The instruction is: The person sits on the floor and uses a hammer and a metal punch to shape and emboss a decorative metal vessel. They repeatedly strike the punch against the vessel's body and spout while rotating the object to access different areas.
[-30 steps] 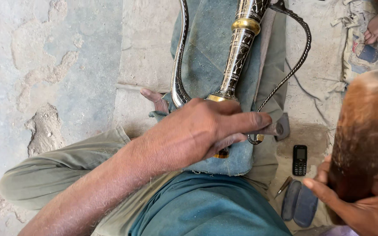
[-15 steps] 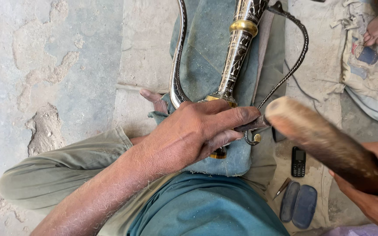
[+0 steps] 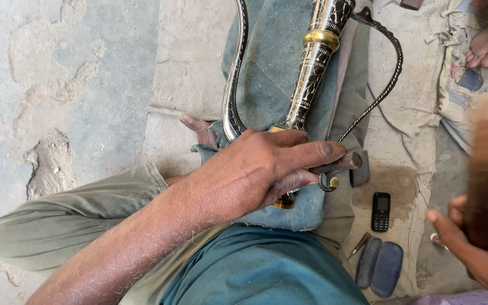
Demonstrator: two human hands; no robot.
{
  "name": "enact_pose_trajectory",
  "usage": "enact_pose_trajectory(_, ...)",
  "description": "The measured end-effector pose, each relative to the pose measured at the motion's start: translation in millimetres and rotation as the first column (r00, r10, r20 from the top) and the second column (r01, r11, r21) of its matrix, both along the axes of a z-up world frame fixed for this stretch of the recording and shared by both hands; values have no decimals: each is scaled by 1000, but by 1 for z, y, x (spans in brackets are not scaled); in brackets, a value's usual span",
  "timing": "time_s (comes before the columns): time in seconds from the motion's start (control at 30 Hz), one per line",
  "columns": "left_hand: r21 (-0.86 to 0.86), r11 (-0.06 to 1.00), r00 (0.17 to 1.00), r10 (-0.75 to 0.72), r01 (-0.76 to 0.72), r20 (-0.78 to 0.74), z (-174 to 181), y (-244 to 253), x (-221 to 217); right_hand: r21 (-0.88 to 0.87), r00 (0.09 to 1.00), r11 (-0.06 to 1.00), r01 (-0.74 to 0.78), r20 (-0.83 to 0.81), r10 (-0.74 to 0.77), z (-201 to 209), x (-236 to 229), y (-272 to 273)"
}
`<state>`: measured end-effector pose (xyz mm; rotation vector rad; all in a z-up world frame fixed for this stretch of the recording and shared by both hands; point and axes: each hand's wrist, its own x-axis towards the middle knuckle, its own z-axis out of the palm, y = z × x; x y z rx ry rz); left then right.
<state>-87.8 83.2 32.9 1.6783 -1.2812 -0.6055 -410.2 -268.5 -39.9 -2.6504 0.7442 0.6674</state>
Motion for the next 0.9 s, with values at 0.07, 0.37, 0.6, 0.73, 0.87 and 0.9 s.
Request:
enact_pose_trajectory(0.07, -8, 1000, 1000, -13, 13, 11, -1, 1, 1, 12, 1000, 1000, 25, 14, -25, 1, 2, 4)
enact_pose_trajectory(0.37, 26, 1000, 999, -18, 17, 50, 6, -3, 1, 23, 994, 997, 69, 86, -71, 6, 9, 14)
enact_pose_trajectory(0.6, 13, 999, 997, -40, 40, 65, 4, -3, 4, 19, 989, 994, 108, 95, -110, 15, 13, 21)
enact_pose_trajectory(0.73, 10, 999, 999, -41, 41, 15, 3, -3, 4, 21, 986, 993, 117, 120, -119, 21, 12, 24)
enact_pose_trajectory(0.87, -4, 999, 999, -38, 38, 18, 9, -4, 5, 10, 983, 990, 142, 117, -142, 23, 15, 28)
enact_pose_trajectory(0.9, 12, 999, 999, -32, 32, 16, 10, -4, 6, 5, 979, 983, 183, 94, -183, 24, 17, 28)
